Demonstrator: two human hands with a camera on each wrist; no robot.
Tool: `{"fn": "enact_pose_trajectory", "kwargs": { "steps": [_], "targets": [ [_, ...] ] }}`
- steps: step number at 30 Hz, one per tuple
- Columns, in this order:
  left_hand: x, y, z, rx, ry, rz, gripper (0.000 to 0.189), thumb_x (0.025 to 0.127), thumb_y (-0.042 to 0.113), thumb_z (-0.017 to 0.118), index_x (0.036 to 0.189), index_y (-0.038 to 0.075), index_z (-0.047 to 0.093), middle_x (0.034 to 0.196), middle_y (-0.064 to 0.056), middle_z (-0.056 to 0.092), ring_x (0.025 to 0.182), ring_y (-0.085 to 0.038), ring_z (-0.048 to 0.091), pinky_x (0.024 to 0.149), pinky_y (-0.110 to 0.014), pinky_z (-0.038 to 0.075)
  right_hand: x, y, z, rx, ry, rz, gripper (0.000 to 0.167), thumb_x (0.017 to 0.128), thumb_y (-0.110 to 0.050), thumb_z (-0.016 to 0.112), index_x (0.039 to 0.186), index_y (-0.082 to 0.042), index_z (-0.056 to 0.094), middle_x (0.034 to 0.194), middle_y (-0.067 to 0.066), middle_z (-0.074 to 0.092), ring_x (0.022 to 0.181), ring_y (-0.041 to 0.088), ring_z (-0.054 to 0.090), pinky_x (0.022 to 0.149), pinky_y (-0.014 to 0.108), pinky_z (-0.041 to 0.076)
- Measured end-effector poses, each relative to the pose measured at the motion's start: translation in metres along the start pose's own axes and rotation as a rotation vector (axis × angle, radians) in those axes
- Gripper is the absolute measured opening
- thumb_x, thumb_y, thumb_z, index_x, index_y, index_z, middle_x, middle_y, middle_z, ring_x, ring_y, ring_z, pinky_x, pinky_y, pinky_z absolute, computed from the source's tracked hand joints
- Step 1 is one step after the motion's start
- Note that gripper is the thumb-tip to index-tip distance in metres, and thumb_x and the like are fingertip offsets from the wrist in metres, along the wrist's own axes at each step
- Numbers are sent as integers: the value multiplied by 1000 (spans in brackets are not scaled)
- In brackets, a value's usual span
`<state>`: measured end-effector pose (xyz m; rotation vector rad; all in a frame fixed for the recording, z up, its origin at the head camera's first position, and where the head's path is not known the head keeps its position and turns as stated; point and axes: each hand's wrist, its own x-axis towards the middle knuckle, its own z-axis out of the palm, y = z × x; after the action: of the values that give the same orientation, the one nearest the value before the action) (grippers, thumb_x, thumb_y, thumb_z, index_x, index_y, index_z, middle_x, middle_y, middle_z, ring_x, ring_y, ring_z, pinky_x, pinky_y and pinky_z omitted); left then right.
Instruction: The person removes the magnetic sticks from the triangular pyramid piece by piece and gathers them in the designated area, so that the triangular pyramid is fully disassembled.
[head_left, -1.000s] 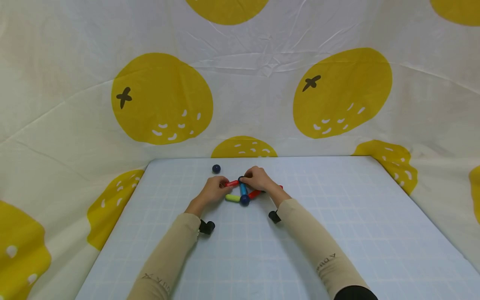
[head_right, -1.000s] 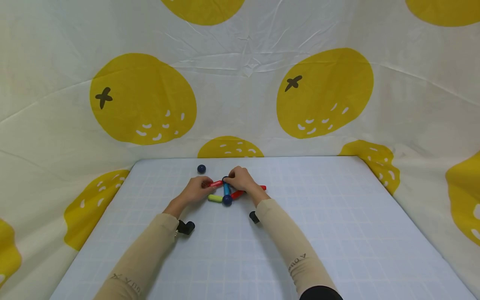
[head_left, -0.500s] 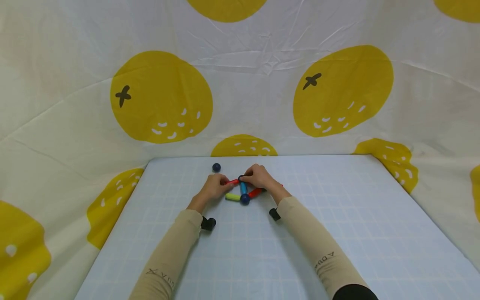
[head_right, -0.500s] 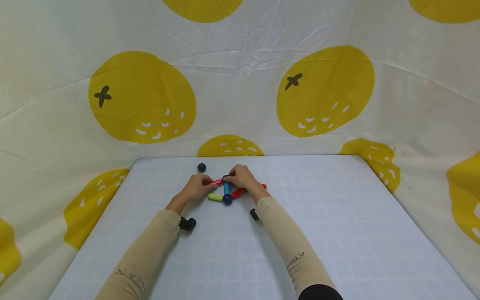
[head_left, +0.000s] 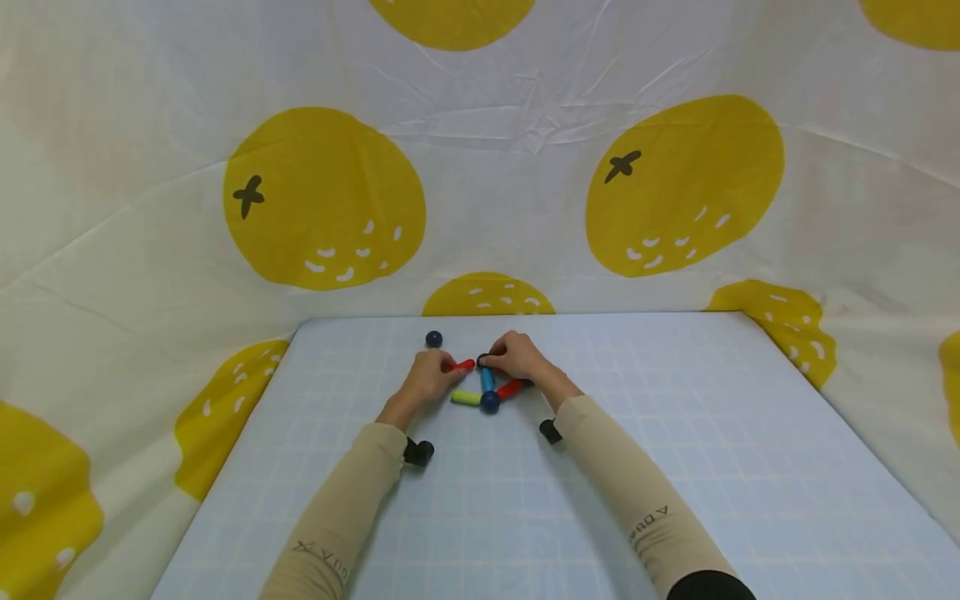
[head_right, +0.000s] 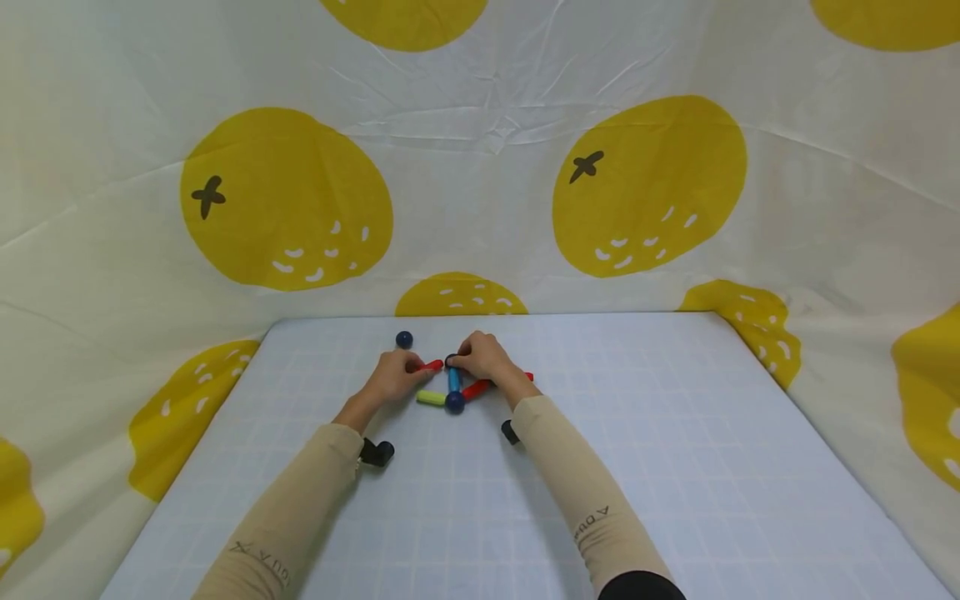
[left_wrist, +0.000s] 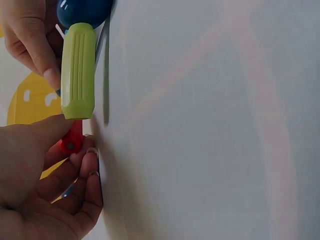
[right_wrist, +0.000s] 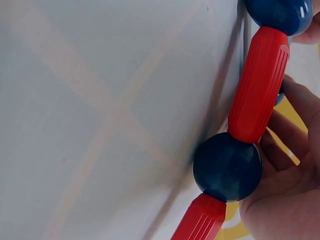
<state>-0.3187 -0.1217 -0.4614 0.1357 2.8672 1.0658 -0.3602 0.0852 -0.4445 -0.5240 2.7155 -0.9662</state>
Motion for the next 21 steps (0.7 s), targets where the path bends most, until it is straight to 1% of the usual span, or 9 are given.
{"fn": "enact_pose_trajectory", "kwargs": {
  "steps": [4, 10, 15, 21],
  "targets": [
    [-4, -2, -3, -4, 23, 8, 25, 97, 28, 72, 102, 3, 75, 92, -7, 68, 86, -23, 58, 81, -37, 52, 0, 0, -1, 4, -6, 3, 34, 99, -31, 70, 117, -4, 76, 113, 10, 72, 96, 21, 60, 89, 37, 53],
    [-13, -6, -16, -29, 43, -4, 24, 97, 25, 73, 108, 4, 74, 99, -9, 66, 92, -26, 57, 86, -39, 52, 0, 1, -2, 4, -2, -11, 33, 99, -29, 70, 117, -3, 75, 112, 10, 73, 96, 22, 61, 89, 37, 53],
    [-20, -22, -31, -21, 75, 9, 24, 95, 22, 75, 108, 2, 73, 98, -10, 68, 92, -27, 57, 85, -40, 51, 1, 2, -1, -12, 1, -24, 34, 99, -30, 70, 117, -3, 76, 113, 10, 74, 96, 22, 62, 88, 36, 53],
    [-30, -49, -52, 8, 118, 18, 25, 95, 22, 75, 106, 0, 73, 95, -12, 69, 90, -27, 58, 83, -40, 50, 0, 1, 1, -22, 3, -27, 34, 98, -31, 70, 117, -3, 76, 113, 11, 74, 97, 21, 64, 88, 36, 54]
  ]
}}
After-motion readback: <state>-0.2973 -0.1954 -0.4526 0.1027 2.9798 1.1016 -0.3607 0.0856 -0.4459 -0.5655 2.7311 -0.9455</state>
